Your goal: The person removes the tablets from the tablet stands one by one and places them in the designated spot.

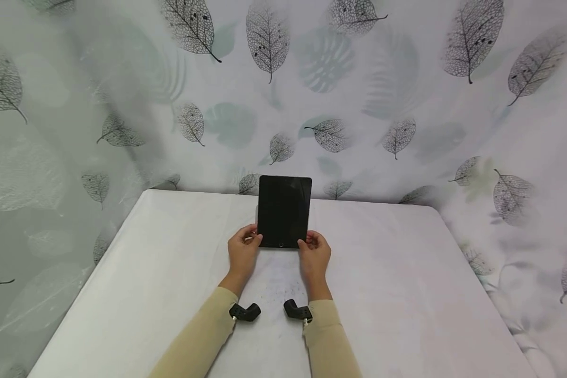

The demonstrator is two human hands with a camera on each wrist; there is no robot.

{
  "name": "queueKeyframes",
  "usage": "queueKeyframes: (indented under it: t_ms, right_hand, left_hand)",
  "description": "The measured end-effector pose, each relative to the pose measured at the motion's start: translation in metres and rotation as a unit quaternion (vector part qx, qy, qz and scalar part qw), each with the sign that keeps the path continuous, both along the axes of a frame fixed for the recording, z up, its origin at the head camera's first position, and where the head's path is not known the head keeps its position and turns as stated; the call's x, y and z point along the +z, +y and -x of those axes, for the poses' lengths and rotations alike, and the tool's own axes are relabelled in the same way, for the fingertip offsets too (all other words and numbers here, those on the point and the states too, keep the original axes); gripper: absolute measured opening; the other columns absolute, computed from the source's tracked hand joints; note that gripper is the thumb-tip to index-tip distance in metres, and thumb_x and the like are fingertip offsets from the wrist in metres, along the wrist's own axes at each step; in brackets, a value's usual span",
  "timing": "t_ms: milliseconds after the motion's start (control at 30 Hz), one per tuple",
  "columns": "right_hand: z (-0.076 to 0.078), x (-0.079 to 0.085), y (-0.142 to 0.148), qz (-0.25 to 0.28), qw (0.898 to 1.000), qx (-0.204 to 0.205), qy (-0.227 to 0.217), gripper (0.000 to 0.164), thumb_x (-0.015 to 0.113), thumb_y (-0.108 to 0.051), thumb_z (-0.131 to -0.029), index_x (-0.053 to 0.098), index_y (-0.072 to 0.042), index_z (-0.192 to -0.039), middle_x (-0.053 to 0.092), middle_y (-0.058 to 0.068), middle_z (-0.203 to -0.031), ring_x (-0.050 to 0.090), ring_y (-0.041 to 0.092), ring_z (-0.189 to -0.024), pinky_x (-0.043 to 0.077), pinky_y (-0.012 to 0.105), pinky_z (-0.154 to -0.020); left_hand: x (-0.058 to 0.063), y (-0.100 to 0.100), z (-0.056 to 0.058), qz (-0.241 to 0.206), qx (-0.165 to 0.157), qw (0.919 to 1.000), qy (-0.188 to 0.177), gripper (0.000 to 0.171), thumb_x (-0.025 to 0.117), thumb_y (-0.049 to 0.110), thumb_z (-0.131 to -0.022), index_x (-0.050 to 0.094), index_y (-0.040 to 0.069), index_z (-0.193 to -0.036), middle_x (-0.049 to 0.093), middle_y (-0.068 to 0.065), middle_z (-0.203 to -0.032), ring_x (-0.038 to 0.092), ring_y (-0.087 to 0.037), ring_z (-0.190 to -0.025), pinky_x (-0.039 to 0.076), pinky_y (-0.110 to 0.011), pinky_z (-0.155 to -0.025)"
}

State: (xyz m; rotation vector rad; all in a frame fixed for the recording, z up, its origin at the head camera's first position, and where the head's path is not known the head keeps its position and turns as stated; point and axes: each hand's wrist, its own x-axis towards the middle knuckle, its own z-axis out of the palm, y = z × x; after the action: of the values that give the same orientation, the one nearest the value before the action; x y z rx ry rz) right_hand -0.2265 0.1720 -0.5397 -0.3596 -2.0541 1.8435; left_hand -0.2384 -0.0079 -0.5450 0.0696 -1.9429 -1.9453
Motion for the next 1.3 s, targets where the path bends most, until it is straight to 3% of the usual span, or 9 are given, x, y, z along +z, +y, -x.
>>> queueKeyframes:
  t_ms: [233,500,700,933,1133,1300]
  right_hand:
    - [0.0,-0.004,-0.001,0.034,0.999,0.022,0.014,0.029,0.073,0.008,-0.087,0.066,0.007,-0.115,0.068,0.023,-0.114,0.065,0.012,-0.096,0.054,0.01,-0.078]
    - [0.001,-0.003,-0.002,0.063,0.997,0.029,0.021,0.032,0.072,0.012,-0.086,0.065,0.01,-0.117,0.067,0.025,-0.115,0.067,0.005,-0.091,0.057,0.012,-0.079]
    - [-0.002,0.004,0.002,0.068,0.997,0.034,0.027,0.033,0.07,0.011,-0.088,0.066,0.009,-0.121,0.066,0.026,-0.118,0.067,0.006,-0.095,0.056,0.012,-0.083]
    - [0.0,0.011,0.013,0.091,0.993,0.055,0.06,0.037,0.068,0.017,-0.086,0.065,0.011,-0.123,0.069,0.005,-0.099,0.069,0.004,-0.088,0.057,0.013,-0.078]
    - [-0.001,0.024,0.029,0.091,0.991,0.075,0.065,0.042,0.068,0.017,-0.087,0.065,0.009,-0.127,0.068,-0.005,-0.093,0.068,0.004,-0.087,0.057,0.013,-0.076]
    - [-0.006,0.038,0.044,0.094,0.99,0.086,0.052,0.042,0.068,0.015,-0.088,0.066,0.006,-0.129,0.069,-0.005,-0.095,0.067,0.008,-0.091,0.057,0.015,-0.078]
  left_hand:
    - [-0.001,-0.01,-0.001,-0.034,-0.032,0.9988,0.016,0.033,0.074,-0.008,-0.087,0.075,0.002,-0.119,0.072,-0.02,-0.112,0.063,-0.033,-0.098,0.051,-0.011,-0.078]
    - [-0.001,-0.014,-0.002,-0.074,-0.06,0.9955,0.009,0.036,0.072,-0.007,-0.089,0.074,0.005,-0.123,0.071,-0.017,-0.115,0.061,-0.015,-0.098,0.053,-0.014,-0.082]
    - [0.0,-0.011,-0.002,-0.095,-0.078,0.9924,0.013,0.038,0.069,-0.009,-0.09,0.07,0.0,-0.127,0.068,-0.019,-0.119,0.061,-0.01,-0.102,0.055,-0.013,-0.083]
    - [0.009,-0.001,-0.004,-0.137,-0.065,0.9877,0.037,0.037,0.069,-0.014,-0.088,0.07,-0.007,-0.124,0.073,-0.016,-0.11,0.067,-0.006,-0.095,0.057,-0.015,-0.079]
    - [0.016,0.009,-0.007,-0.119,-0.08,0.9877,0.062,0.038,0.069,-0.011,-0.089,0.068,-0.006,-0.127,0.07,-0.03,-0.117,0.068,-0.005,-0.09,0.057,-0.014,-0.079]
    - [0.024,0.014,-0.013,-0.071,-0.11,0.9889,0.07,0.043,0.07,-0.006,-0.091,0.065,-0.001,-0.134,0.067,-0.024,-0.129,0.068,-0.016,-0.106,0.055,-0.014,-0.086]
